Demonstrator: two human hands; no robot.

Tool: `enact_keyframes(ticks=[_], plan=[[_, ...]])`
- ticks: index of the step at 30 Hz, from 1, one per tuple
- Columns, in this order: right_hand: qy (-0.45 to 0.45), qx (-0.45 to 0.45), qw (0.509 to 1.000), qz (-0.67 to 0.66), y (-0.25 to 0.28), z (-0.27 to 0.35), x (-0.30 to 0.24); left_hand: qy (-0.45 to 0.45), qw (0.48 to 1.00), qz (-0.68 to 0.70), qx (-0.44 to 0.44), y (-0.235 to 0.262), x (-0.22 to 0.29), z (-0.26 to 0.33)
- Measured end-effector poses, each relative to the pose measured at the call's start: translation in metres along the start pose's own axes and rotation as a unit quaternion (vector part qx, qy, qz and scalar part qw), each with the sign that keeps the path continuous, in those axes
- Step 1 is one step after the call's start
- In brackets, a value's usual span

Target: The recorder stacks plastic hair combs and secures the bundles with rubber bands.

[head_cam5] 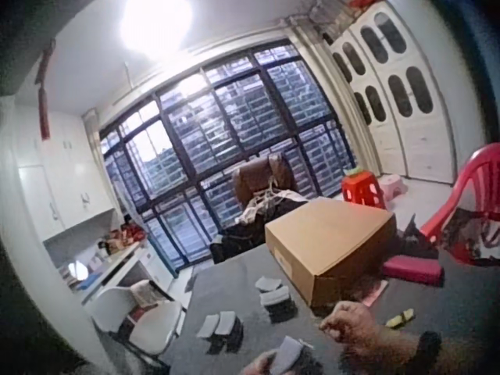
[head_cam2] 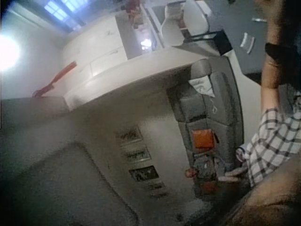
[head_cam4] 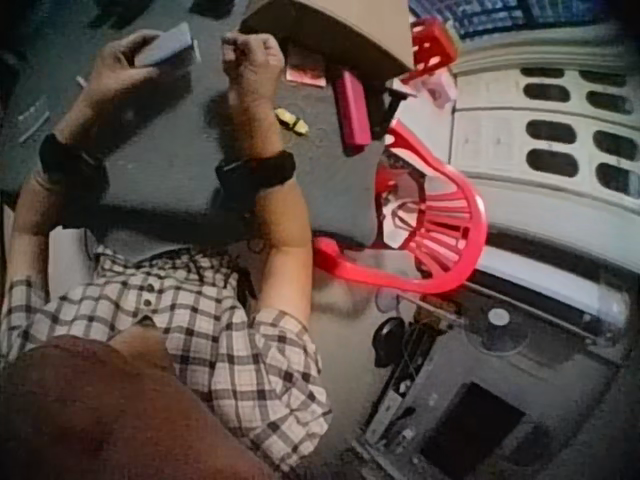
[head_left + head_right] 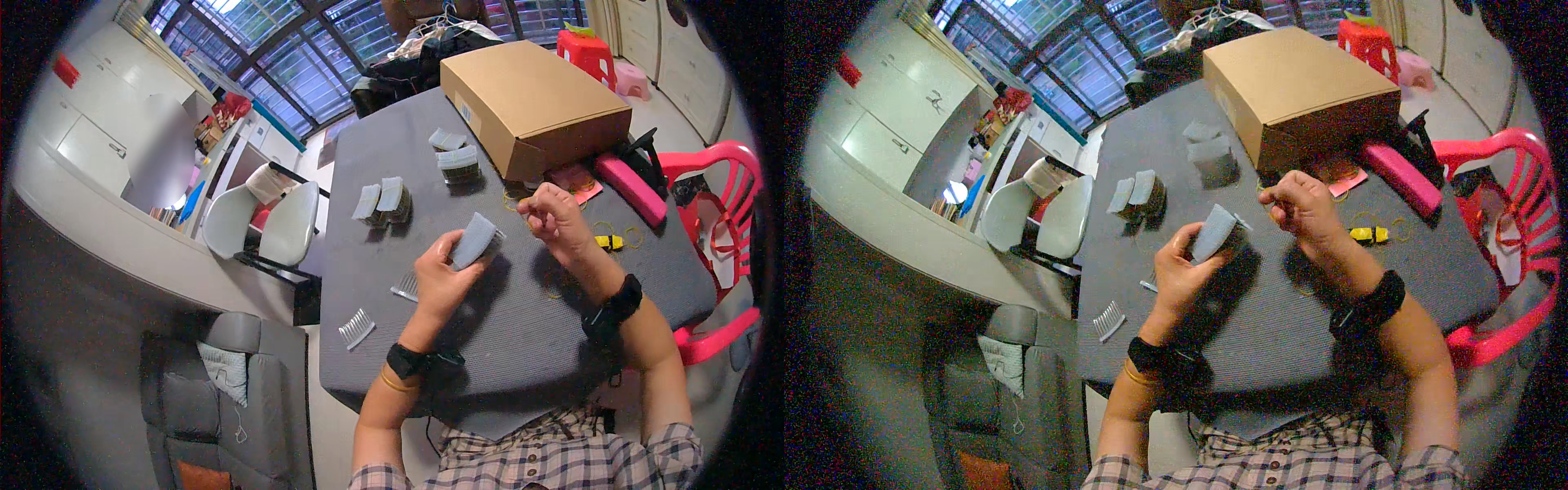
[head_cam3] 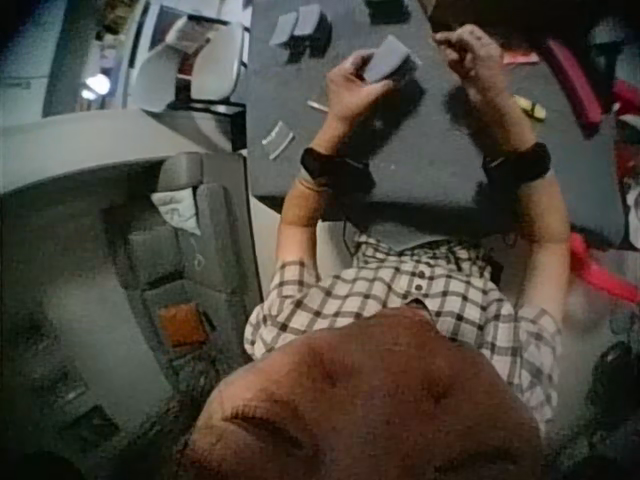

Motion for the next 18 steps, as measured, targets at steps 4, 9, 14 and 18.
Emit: enact_keyframes(ticks=[4, 9, 14, 18], plan=[[-0.056, -0.032, 0.998, 0.018, -0.002, 0.001, 0.002, -0.066, 0.994, -0.070, 0.051, 0.004, 0.001, 0.002], [-0.106, -0.069, 0.992, -0.004, 0.008, 0.005, -0.003, -0.104, 0.987, -0.104, 0.071, 0.008, 0.006, 0.004], [-0.095, -0.066, 0.992, 0.054, -0.005, 0.010, -0.005, -0.097, 0.986, -0.116, 0.066, 0.008, 0.005, 0.005], [-0.105, -0.117, 0.987, 0.002, -0.012, 0.014, -0.003, -0.105, 0.984, -0.124, 0.074, 0.009, 0.003, 0.005]])
Point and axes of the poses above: each hand's wrist, its own z-axis away from the middle knuckle, its own y-axis out of the back of the hand, x = y × z, the point moved 1 cm from there along -z, towards the middle knuckle, and after that the axes turned 6 degrees about -z, right-handed, at the moved point
